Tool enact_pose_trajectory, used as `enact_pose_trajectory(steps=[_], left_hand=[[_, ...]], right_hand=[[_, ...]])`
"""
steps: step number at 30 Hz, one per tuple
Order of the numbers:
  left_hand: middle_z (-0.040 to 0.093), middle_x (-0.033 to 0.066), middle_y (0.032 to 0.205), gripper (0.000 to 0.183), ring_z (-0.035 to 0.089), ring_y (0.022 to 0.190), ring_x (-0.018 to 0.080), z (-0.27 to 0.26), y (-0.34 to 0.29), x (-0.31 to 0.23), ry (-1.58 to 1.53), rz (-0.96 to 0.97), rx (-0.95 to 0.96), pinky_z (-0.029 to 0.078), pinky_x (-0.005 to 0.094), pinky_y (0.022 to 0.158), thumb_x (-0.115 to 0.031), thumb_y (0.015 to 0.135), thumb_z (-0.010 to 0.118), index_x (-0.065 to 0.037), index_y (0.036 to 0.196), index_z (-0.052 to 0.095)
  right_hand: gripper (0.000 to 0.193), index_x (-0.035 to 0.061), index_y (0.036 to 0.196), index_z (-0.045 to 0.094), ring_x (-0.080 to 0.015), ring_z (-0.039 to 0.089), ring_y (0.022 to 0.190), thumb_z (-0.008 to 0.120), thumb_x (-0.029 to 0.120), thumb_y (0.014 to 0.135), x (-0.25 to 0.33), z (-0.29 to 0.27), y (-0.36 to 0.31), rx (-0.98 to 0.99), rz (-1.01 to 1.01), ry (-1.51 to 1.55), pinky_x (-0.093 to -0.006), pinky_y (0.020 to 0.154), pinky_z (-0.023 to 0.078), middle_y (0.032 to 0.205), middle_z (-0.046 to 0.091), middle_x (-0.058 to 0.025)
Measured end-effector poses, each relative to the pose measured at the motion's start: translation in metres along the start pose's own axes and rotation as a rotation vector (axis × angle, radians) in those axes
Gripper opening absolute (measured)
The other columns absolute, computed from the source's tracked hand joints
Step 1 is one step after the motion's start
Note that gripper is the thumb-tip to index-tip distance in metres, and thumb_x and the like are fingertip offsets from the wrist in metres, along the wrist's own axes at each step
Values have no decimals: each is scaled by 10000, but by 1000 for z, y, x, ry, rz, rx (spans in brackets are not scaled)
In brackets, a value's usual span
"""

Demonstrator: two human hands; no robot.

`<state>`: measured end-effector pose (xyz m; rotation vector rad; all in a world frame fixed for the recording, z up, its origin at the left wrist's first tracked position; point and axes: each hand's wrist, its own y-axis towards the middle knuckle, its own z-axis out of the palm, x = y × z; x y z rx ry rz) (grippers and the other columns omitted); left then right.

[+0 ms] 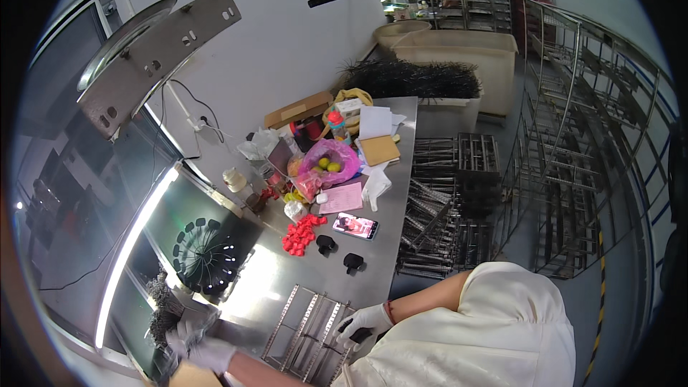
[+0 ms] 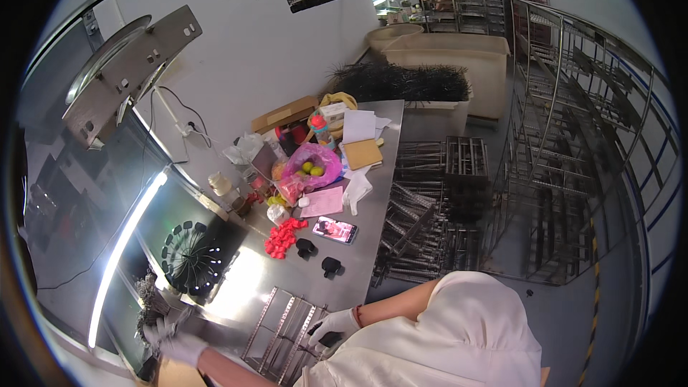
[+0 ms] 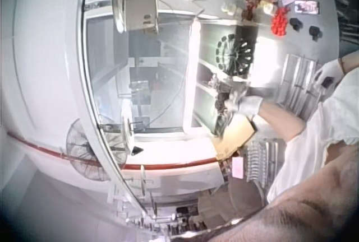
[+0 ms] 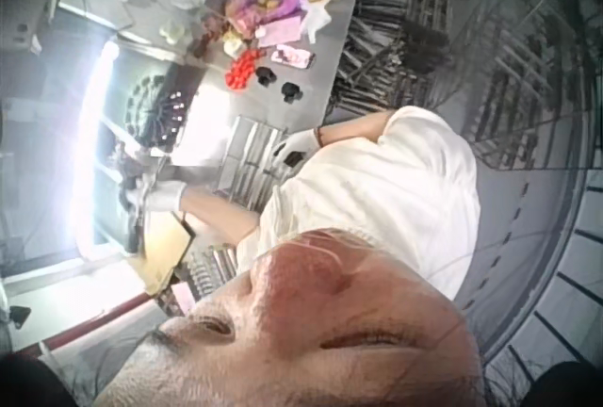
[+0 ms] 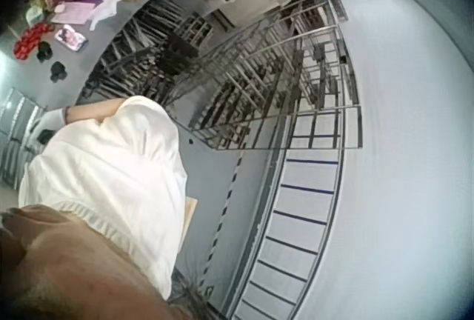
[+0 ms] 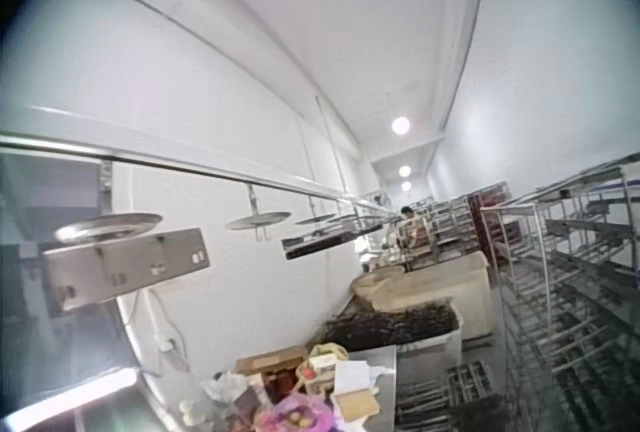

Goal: The person assembles small black components onto metal racks by hand, repeatedly picking up parts and placing them into slots. The person also handles clear plastic hangers and adjusts items on the stainless steel workbench.

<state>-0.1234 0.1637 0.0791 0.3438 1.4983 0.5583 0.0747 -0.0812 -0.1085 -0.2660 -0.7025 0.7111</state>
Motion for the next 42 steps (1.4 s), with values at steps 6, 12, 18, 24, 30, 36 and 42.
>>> enact_pose_trajectory(steps=[6,12,18,24,30,36,42], left_hand=[[431,201,1548,716,446,1410,283,221,-103,-90,-229,92,693,393,389,1132,-170,937,675,5,1542,336],[710,129,952,428,696,850,305,139,-156,-47,273,487,940,548,403,738,-143,838,748,-16,1226,619],[709,187,995,453,672,756,225,10,-213,17,-7,-1227,988,510,364,606,-370,999,588,51,1166,612],[686,129,1177,398,636,1097,232,-80,-314,40,-542,-1115,915,521,368,931,-229,956,599,-38,1305,609],[713,86,954,334,645,759,110,-65,-349,32,-577,-1385,451,491,235,600,-305,1013,580,-19,1155,676],[670,109,780,150,647,622,190,-75,-358,39,-526,-1068,396,515,276,540,-141,924,622,-14,998,651],[734,204,954,235,745,868,309,-103,-346,41,-642,-1143,338,627,353,697,-85,987,542,26,1156,662]], right_hand=[[166,113,982,644,-173,669,686,766,118,870,-1,8,12,69,70,-24,-316,589,572,804,684,-63],[187,120,997,673,-129,656,831,783,172,855,19,-41,10,-156,-18,-57,-325,685,575,896,683,-12],[322,89,1019,674,-171,637,891,668,401,938,41,-34,5,-129,-679,-794,-341,797,512,922,649,-43],[377,84,966,678,-335,615,910,730,413,789,23,20,22,515,-1125,-1638,-452,801,511,983,621,-125],[328,56,1101,700,-308,667,1014,719,258,845,10,39,67,619,-579,-1439,-391,913,530,1095,687,-138],[576,34,1359,590,-297,591,1261,767,216,843,25,38,79,635,-262,-1294,-360,1084,451,1355,609,-182],[733,44,1441,472,-189,661,1063,816,135,801,39,53,70,675,-268,-1345,-322,974,522,1168,675,-116]])
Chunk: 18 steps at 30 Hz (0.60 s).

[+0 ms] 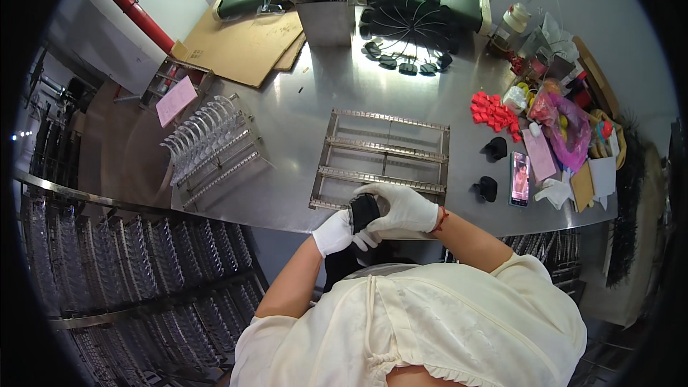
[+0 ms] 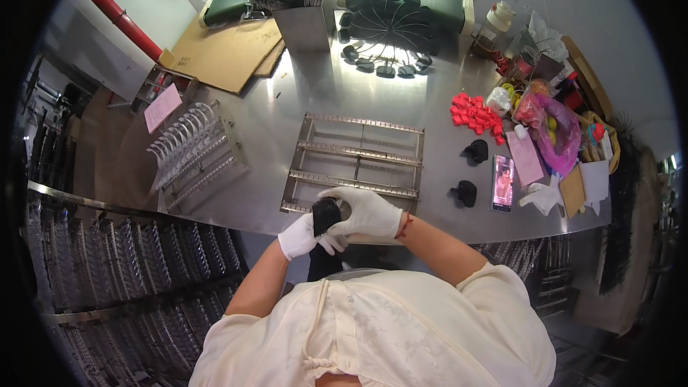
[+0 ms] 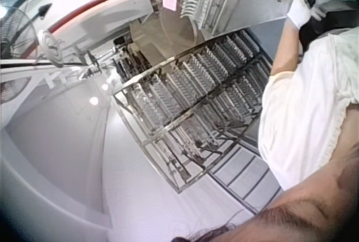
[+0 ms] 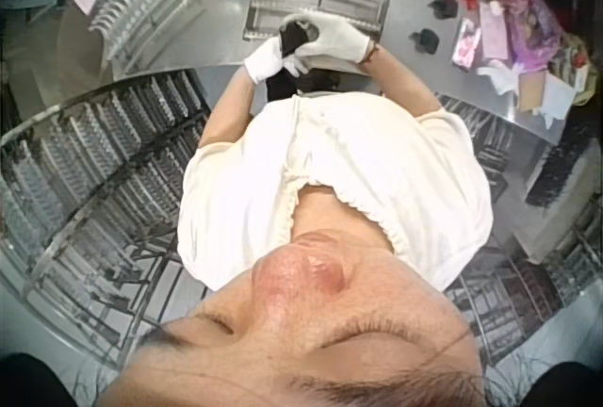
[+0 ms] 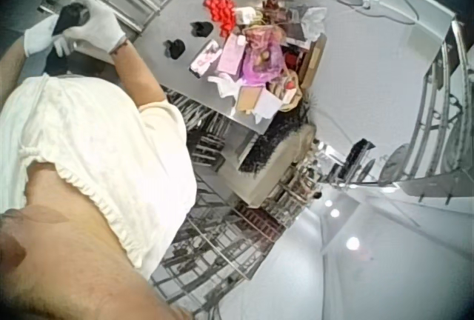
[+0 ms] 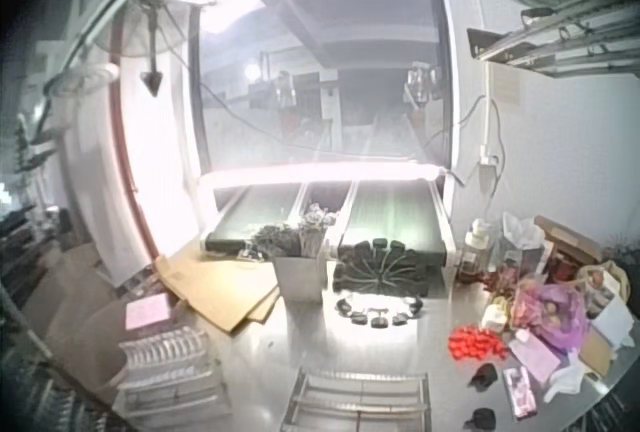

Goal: The person assembles small black components onto metal racks by hand, repeatedly picking up parts and placing them into slots. The person also handles clear plastic hangers and adjusts items on the stainless steel workbench.

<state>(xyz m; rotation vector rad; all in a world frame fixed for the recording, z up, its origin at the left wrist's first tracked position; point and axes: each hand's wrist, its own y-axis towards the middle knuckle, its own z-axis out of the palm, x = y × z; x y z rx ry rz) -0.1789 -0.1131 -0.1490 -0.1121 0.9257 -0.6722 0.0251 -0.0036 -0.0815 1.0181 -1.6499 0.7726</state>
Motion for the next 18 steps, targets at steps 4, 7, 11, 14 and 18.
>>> enact_pose_trajectory(steps=[4,7,11,14,18], left_hand=[[717,156,1104,288,738,929,290,4,2,-3,113,152,-89,621,365,750,-68,997,563,-14,1273,628],[699,96,1142,317,706,950,210,-1,1,-12,301,253,-111,583,331,811,-73,1000,590,-19,1312,616],[685,22,1057,316,611,935,96,-14,-4,-35,488,126,-290,514,275,858,-115,1027,587,-16,1326,611],[745,114,1037,315,709,944,153,-26,0,-51,395,412,-354,565,306,826,-182,1085,496,30,1288,608],[742,158,1050,329,724,953,203,-49,21,-62,346,646,-465,581,335,847,-159,1082,488,69,1300,581]], right_hand=[[718,45,1422,480,-140,635,1033,811,33,785,8,19,3,-118,151,359,-299,946,521,1129,655,-83],[719,40,1422,467,-116,610,1050,792,-16,783,3,31,16,-306,-6,391,-283,922,518,1156,637,-75],[632,77,1453,443,-181,586,1178,685,26,872,-14,19,39,-368,291,847,-313,994,500,1307,591,-114],[700,164,1491,423,-273,509,1314,762,227,882,-28,-4,65,-116,-96,1556,-462,1122,419,1360,561,-163],[718,186,1484,393,-346,527,1300,739,300,866,-47,-35,113,-329,-103,1212,-541,1138,397,1386,552,-150]])
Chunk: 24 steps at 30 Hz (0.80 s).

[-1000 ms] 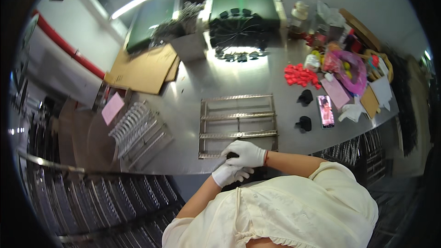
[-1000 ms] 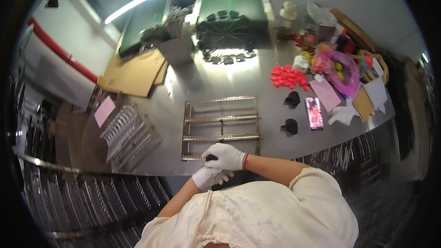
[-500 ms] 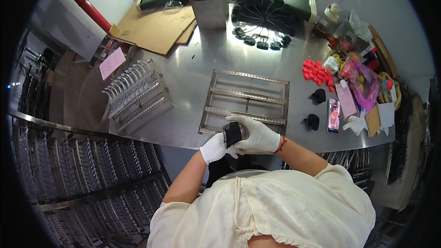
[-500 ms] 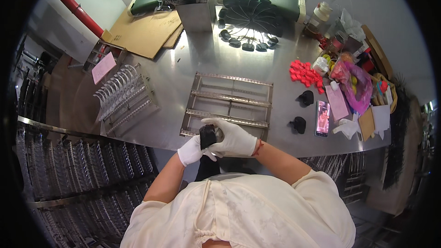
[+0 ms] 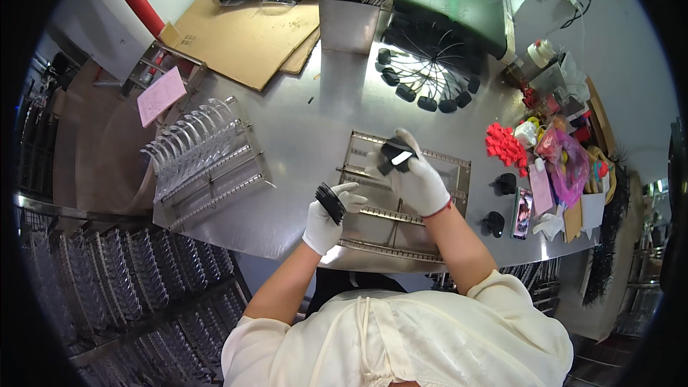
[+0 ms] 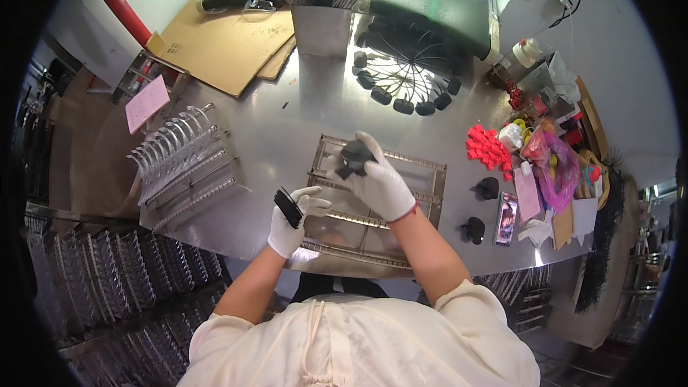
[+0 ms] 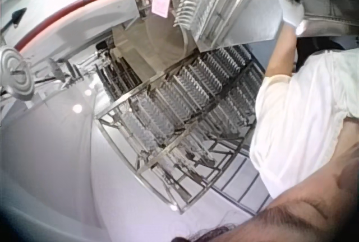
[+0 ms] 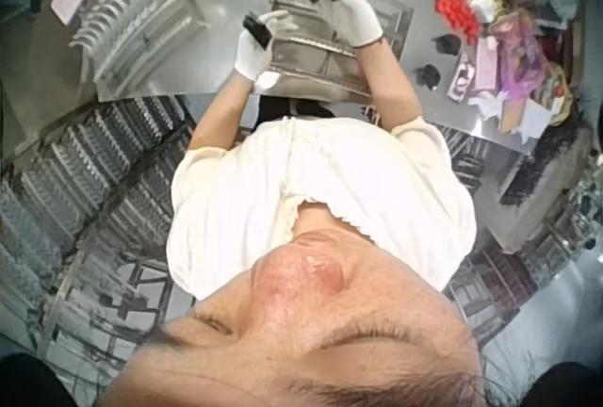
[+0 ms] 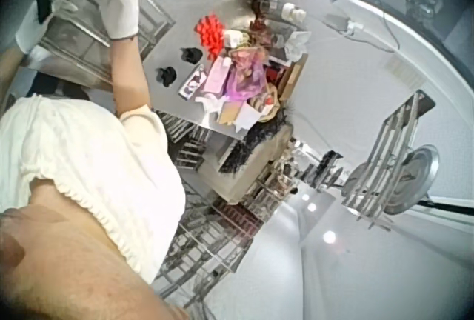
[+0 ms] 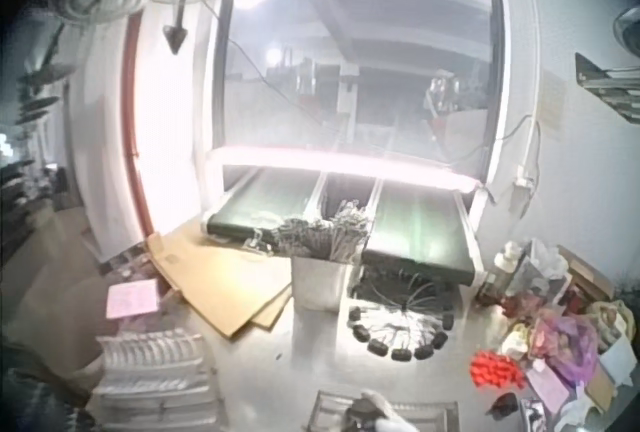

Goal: The person assembles small black components onto metal racks by hand, repeatedly picking up parts and placing them into slots. The person also handles clear plastic hangers and adjusts items on the stainless steel workbench.

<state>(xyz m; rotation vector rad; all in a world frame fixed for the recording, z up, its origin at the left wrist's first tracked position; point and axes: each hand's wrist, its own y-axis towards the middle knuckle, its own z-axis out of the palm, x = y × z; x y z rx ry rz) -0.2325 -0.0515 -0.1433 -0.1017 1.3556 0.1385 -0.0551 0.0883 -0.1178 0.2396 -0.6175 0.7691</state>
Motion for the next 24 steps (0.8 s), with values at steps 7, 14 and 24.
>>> enact_pose_trajectory(steps=[7,14,24], left_hand=[[740,125,1007,320,711,913,172,-8,15,24,63,17,11,571,296,805,-167,1069,529,52,1292,598],[749,114,970,292,707,856,135,-6,15,22,123,-2,-28,555,268,744,-167,1068,533,32,1263,621],[749,118,977,261,713,856,147,-4,16,18,102,28,-62,555,267,747,-133,1060,542,31,1245,627]], right_hand=[[501,29,1277,583,-204,642,1151,737,-83,814,-19,-19,75,-195,-224,-879,-325,1000,540,1357,557,-150],[384,160,1101,728,-294,672,1053,817,90,734,-25,-6,81,-138,-384,-1605,-341,831,597,1291,605,-150],[402,194,1094,755,-205,713,795,854,149,707,11,-12,51,-219,-253,-1728,-332,780,580,1292,650,-125]])
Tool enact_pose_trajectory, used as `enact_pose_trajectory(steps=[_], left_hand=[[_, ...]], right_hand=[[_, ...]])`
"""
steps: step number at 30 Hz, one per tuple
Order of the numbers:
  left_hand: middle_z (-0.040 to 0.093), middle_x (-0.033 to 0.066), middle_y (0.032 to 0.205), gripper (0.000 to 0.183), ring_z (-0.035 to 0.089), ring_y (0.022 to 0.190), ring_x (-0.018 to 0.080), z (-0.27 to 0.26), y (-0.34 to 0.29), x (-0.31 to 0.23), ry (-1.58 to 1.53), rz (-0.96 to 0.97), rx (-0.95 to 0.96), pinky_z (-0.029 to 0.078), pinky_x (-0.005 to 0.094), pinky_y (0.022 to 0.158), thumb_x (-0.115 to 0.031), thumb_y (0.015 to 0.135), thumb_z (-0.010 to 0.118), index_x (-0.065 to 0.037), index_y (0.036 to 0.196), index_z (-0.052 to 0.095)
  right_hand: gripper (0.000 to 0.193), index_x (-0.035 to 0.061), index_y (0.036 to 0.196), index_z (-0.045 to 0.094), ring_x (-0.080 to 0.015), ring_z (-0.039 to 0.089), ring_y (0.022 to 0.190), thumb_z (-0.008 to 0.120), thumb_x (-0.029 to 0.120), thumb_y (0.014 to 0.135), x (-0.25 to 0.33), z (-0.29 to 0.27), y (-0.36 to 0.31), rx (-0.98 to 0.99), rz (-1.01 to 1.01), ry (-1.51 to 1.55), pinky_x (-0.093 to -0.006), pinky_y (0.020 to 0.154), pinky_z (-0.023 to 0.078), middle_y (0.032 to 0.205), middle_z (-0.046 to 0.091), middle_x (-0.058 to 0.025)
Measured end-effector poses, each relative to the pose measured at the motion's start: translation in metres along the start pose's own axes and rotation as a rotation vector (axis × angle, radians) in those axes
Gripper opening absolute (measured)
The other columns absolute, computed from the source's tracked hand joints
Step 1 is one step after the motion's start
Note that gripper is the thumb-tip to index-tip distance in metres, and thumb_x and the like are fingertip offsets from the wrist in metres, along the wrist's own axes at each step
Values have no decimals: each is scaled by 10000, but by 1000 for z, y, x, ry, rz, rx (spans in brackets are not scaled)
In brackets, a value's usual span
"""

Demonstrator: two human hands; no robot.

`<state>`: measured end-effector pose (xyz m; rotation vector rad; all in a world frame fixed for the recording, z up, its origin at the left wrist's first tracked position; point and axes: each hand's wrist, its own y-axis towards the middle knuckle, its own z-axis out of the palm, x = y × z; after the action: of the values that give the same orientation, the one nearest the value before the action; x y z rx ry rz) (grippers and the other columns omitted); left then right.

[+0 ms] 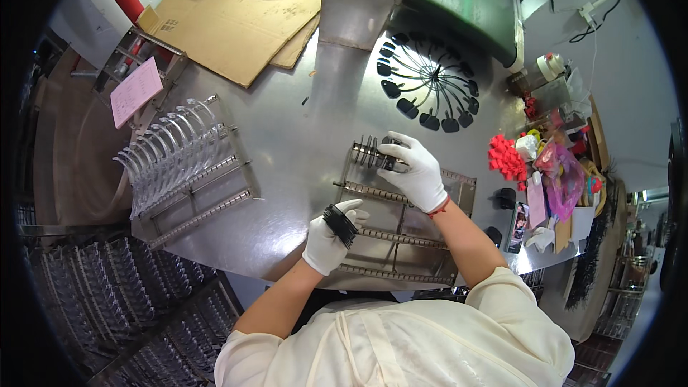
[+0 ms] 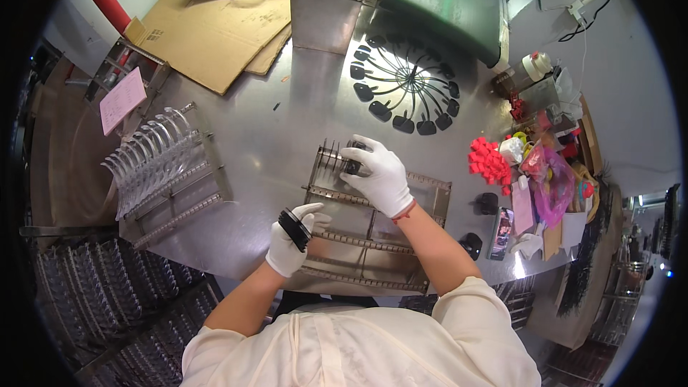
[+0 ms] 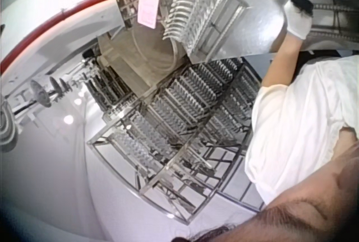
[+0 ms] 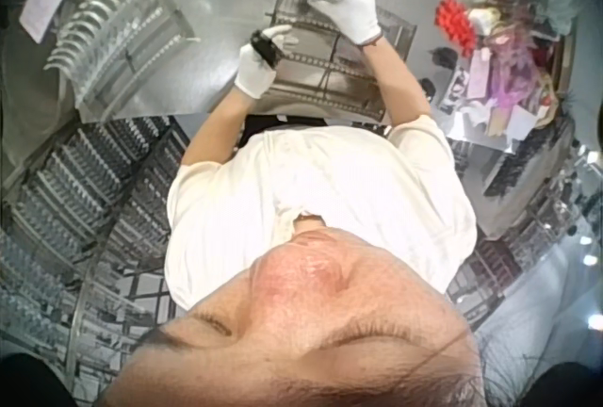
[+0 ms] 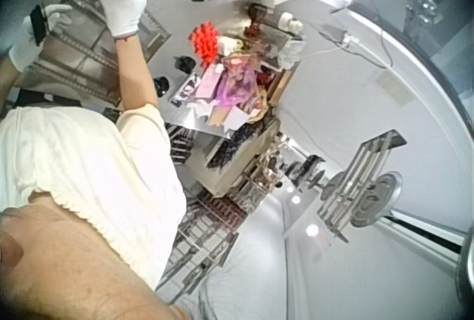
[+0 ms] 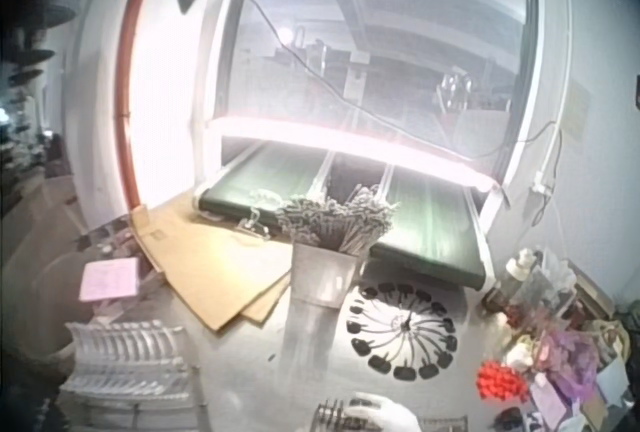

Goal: The person assembles small black components onto metal racks by hand, repeatedly picking up parts and placing them into slots. The person also handles clear plastic hangers and adjusts items on the stainless steel workbench.

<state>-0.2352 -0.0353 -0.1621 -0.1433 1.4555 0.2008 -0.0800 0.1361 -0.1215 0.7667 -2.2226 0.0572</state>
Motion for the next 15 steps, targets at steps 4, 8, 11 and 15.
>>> enact_pose_trajectory(steps=[4,8,11,15], left_hand=[[747,117,985,261,716,863,152,0,1,0,34,-22,10,564,267,758,-128,1058,544,32,1248,625],[748,114,994,264,713,878,152,0,0,1,-35,-72,7,570,270,764,-132,1058,545,32,1247,626],[747,109,1002,276,703,879,146,1,0,2,-46,-106,3,564,274,765,-144,1061,546,39,1253,623],[741,114,1007,284,688,866,140,0,2,-1,-52,-173,10,554,274,770,-126,1061,537,64,1259,612]], right_hand=[[465,222,1134,753,-206,693,788,876,201,686,-15,-17,-12,8,-73,-195,-342,826,547,1335,649,-110],[525,198,1176,737,-244,687,845,883,220,673,-29,-32,-22,-23,-78,-237,-356,877,524,1350,647,-121],[562,166,1197,725,-263,681,903,886,222,661,-37,-50,-28,-35,-119,-215,-361,881,522,1338,654,-133],[566,157,1265,683,-321,647,1096,838,185,721,-45,-63,-34,-14,-53,-189,-416,973,512,1353,631,-168]])
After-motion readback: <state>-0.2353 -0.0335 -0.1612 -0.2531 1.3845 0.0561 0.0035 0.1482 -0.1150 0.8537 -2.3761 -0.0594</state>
